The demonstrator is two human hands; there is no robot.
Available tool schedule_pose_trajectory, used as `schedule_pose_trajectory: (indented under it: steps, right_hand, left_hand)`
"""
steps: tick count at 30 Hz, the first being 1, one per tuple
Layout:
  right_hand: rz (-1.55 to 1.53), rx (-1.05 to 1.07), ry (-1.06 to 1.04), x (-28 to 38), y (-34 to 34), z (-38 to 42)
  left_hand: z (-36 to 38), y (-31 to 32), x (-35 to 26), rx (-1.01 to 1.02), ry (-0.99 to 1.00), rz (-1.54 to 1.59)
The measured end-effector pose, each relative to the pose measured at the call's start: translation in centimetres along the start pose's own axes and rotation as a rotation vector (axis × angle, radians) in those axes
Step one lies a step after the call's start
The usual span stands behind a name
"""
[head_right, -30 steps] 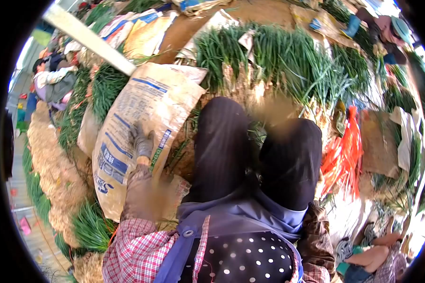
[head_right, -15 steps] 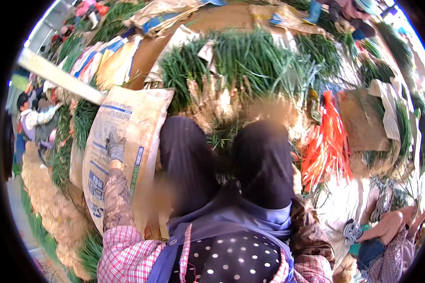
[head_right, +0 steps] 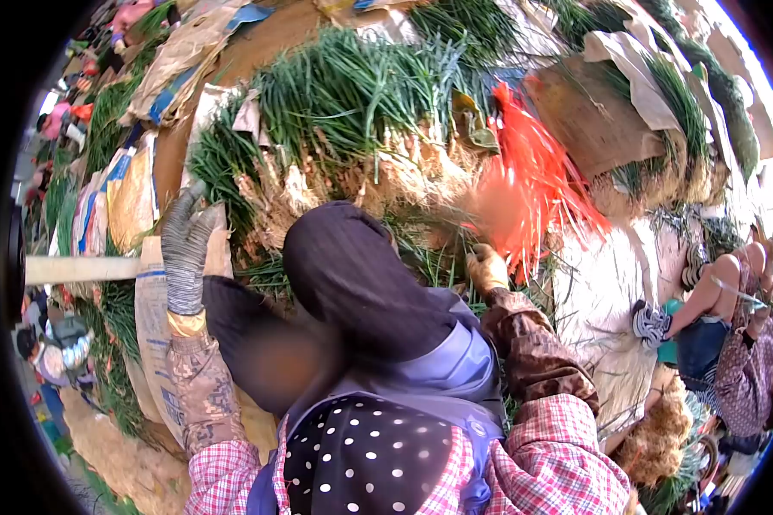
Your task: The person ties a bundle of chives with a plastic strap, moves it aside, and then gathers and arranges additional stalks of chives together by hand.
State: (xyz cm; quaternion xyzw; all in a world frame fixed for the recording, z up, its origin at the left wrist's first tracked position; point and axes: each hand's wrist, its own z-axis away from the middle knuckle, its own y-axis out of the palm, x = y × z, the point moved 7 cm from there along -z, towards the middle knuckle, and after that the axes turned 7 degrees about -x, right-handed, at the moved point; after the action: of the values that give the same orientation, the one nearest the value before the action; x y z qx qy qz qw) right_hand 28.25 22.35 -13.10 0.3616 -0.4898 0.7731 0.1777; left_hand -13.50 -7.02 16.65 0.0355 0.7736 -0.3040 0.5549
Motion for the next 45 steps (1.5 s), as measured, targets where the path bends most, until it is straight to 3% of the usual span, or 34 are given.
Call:
schedule_pose_trajectory:
  steps: [2, 3, 5, 7, 8, 12, 13, 17, 21, 24, 25, 27, 28, 29, 30, 32, 34, 35, 36, 38, 39, 40, 41, 42, 43, 44, 45]
  right_hand:
    - [0.149, -0.231, -0.037, -2.7, -1.9, -2.8]
    - [0.104, -0.248, 0.076, -3.3, -2.7, -4.2]
    - [0.311, -0.328, 0.082, -2.3, -4.2, -6.9]
    - [0.423, -0.224, 0.290, -1.5, -4.2, -9.0]
    - [0.485, -0.325, 0.259, -1.4, -4.5, -9.7]
    - [0.431, -0.212, 0.396, -4.5, -4.1, -10.9]
    - [0.380, -0.187, 0.297, -5.1, -3.6, -10.7]
    - [0.026, -0.325, 0.231, -6.3, -3.7, -4.5]
    - [-0.150, -0.185, 0.486, -10.4, -3.8, 0.9]
    - [0.120, -0.281, 0.272, -8.2, -8.1, 0.2]
    - [-0.024, -0.274, 0.282, -8.3, -8.8, -1.2]
    - [-0.185, -0.560, -0.202, -2.5, -13.2, -1.9]
    - [-0.047, -0.631, -0.169, 0.7, -15.1, -1.1]
    - [-0.138, -0.578, -0.314, 1.0, -14.9, -0.8]
    - [0.543, -0.162, -0.049, -2.6, -12.1, -1.1]
    - [1.014, 0.807, 0.119, -7.3, -7.8, 4.9]
    - [0.973, 0.936, 0.229, -10.4, -9.0, 7.7]
    - [0.903, 0.881, 0.539, -6.9, -11.6, 8.8]
    - [0.851, 0.922, 0.582, -9.5, -11.1, 9.0]
    - [0.805, 0.693, 0.218, -8.0, -10.7, 6.9]
    - [1.146, 0.762, 0.149, -7.3, -10.7, 5.8]
    - [0.787, 0.382, 0.144, -3.0, -12.9, 4.9]
    - [0.834, 0.343, 0.039, -4.0, -11.6, 1.8]
    - [0.567, 0.117, -0.124, 2.9, -12.5, 0.7]
    - [0.414, 0.055, -0.115, 6.1, -12.2, -0.7]
    - [-0.023, -0.003, -0.012, 11.0, -12.1, -1.1]
    - [-0.311, -0.105, -0.186, 16.5, -12.1, -1.0]
  left_hand:
    - [0.2, 3.2, 0.8, 0.060, -0.079, 0.121]
    - [0.4, 4.8, 2.0, 0.089, -0.092, 0.111]
    - [0.9, 7.4, 4.6, 0.143, -0.168, 0.199]
    - [1.3, 9.3, 6.5, 0.211, -0.228, 0.195]
    - [1.3, 9.9, 6.9, 0.252, -0.282, 0.179]
    - [0.4, 11.4, 8.1, 0.287, -0.279, 0.153]
    - [0.2, 11.7, 8.1, 0.291, -0.284, 0.147]
    - [-0.3, 13.6, 8.0, 0.334, -0.289, 0.132]
    - [-0.3, 15.5, 7.0, 0.427, -0.253, 0.054]
    - [-0.2, 16.5, 6.8, 0.465, -0.263, 0.042]
    - [-0.1, 16.7, 6.8, 0.467, -0.261, 0.042]
    - [-0.2, 17.2, 6.4, 0.472, -0.250, 0.049]
    - [-0.4, 17.5, 6.4, 0.477, -0.255, 0.042]
    - [-0.4, 17.6, 6.5, 0.473, -0.259, 0.060]
    - [-0.3, 17.7, 6.6, 0.473, -0.262, 0.075]
    - [-0.7, 17.9, 7.9, 0.481, -0.278, 0.063]
    - [-0.8, 17.5, 6.9, 0.447, -0.230, 0.027]
    - [-0.5, 17.1, 6.4, 0.444, -0.166, -0.043]
    - [-0.1, 17.0, 5.9, 0.464, -0.175, 0.000]
    - [-0.3, 17.5, 6.9, 0.458, -0.179, 0.059]
    - [-0.4, 17.8, 6.7, 0.445, -0.194, 0.107]
    - [-0.4, 17.8, 5.0, 0.430, -0.169, 0.129]
    - [-0.2, 17.6, 3.6, 0.410, -0.164, 0.109]
    - [0.1, 17.8, 1.3, 0.411, -0.154, 0.147]
    - [0.7, 18.0, -0.8, 0.407, -0.148, 0.184]
    - [1.6, 18.2, -3.4, 0.431, -0.198, 0.343]
    - [2.5, 18.6, -5.2, 0.450, -0.242, 0.506]
